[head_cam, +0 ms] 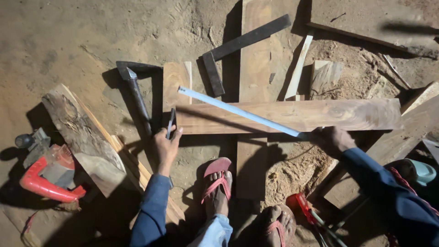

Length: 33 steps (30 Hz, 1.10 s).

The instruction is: The person kneels on the ground and uses an electric router to cut a groove along a wooden plank, steadying the wood with one hand. They then use a try square, tape measure and pencil to measure and mark lines on the plank and on a second board, repositioning the boards on the ground as they work.

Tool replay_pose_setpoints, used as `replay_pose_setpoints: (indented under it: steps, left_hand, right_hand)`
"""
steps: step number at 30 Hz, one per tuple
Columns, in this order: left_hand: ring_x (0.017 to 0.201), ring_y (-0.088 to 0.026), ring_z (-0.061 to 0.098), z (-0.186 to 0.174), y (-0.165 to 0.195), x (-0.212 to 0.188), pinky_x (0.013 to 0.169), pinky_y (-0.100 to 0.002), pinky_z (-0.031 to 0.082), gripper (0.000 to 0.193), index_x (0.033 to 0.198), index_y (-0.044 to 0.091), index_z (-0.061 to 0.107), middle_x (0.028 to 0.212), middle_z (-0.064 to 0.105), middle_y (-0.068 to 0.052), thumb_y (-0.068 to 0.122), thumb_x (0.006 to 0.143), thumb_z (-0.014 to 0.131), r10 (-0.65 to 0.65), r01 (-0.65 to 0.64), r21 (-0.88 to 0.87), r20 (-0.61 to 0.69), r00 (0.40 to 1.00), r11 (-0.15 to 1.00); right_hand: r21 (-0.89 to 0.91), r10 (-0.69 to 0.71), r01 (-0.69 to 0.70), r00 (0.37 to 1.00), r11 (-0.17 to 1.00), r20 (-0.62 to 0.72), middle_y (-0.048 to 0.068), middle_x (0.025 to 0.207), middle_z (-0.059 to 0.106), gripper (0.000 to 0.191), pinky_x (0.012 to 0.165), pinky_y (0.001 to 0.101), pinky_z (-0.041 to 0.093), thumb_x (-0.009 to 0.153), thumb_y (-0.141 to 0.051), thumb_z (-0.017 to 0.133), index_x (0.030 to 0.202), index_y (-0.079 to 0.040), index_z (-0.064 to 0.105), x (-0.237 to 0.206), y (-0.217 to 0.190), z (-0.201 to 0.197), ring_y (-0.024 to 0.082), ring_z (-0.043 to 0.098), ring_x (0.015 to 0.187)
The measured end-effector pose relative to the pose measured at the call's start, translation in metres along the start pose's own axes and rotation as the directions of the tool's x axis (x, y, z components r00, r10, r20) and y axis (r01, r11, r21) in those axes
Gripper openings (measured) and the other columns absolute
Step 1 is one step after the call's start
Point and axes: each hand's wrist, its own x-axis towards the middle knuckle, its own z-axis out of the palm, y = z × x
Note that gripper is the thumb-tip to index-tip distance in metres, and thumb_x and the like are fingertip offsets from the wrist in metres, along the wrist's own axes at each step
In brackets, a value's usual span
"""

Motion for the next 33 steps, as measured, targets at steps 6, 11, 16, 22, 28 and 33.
replay_pose_setpoints:
  steps: [6,11,16,22,28,33]
  left_hand:
    - [0.077,-0.03,0.07,0.019,-0.015,-0.001,0.077,-0.038,0.054,0.035,0.106,0.0,0.078,0.088,0.073,-0.023,0.031,0.091,0.083,0.173,-0.169,0.083,-0.044,0.984,0.982]
    - [0.088,-0.034,0.071,0.017,-0.024,0.003,0.087,-0.041,0.055,0.033,0.108,-0.001,0.078,0.101,0.073,-0.024,0.031,0.098,0.082,0.257,-0.252,0.208,0.004,0.966,0.945]
    - [0.087,-0.036,0.071,0.028,-0.002,0.015,0.081,-0.043,0.054,0.037,0.108,-0.002,0.078,0.096,0.072,-0.025,0.033,0.096,0.083,0.133,-0.157,0.252,0.11,0.985,0.955]
    - [0.089,-0.036,0.068,0.082,0.037,0.005,0.08,-0.043,0.053,0.037,0.105,-0.004,0.074,0.099,0.071,-0.022,0.033,0.099,0.078,0.326,-0.341,0.07,0.162,0.931,0.938]
    - [0.078,-0.025,0.069,0.125,0.04,-0.008,0.071,-0.037,0.053,0.028,0.111,0.001,0.075,0.091,0.072,-0.013,0.024,0.094,0.074,0.324,-0.294,-0.17,0.191,0.927,0.941]
    - [0.074,-0.008,0.058,0.124,0.017,-0.022,0.065,-0.028,0.048,0.016,0.108,0.001,0.074,0.093,0.069,-0.006,0.015,0.102,0.077,-0.066,0.21,-0.503,0.288,0.955,0.838]
  right_hand:
    - [0.33,-0.007,0.003,1.0,0.944,0.011,0.007,0.081,0.078,0.031,0.063,0.0335,0.055,0.09,-0.032,0.071,0.106,-0.007,0.079,-0.008,0.01,0.02,0.016,0.07,0.07]
    - [0.429,0.115,-0.08,0.992,0.9,-0.056,0.012,0.081,0.078,0.033,0.063,0.0331,0.056,0.092,-0.035,0.069,0.102,-0.007,0.081,-0.035,-0.014,0.02,0.016,0.069,0.069]
    - [0.474,0.199,-0.104,0.968,0.874,-0.154,0.008,0.082,0.08,0.03,0.069,0.028,0.057,0.089,-0.034,0.072,0.102,-0.008,0.082,-0.051,-0.03,0.01,0.012,0.074,0.072]
    - [0.492,0.279,-0.147,0.938,0.858,-0.206,0.006,0.083,0.079,0.026,0.064,0.0305,0.059,0.088,-0.031,0.073,0.103,-0.011,0.08,-0.038,-0.004,-0.028,0.013,0.073,0.069]
    - [0.156,0.192,-0.169,0.971,0.973,-0.144,0.013,0.078,0.078,0.033,0.067,0.0387,0.057,0.081,-0.041,0.078,0.099,-0.014,0.081,-0.031,-0.01,-0.037,0.024,0.075,0.071]
    - [-0.188,0.06,-0.075,0.995,0.979,-0.086,0.012,0.095,0.077,0.032,0.077,0.0466,0.059,0.084,-0.046,0.073,0.105,-0.022,0.078,-0.028,-0.011,-0.026,0.036,0.074,0.088]
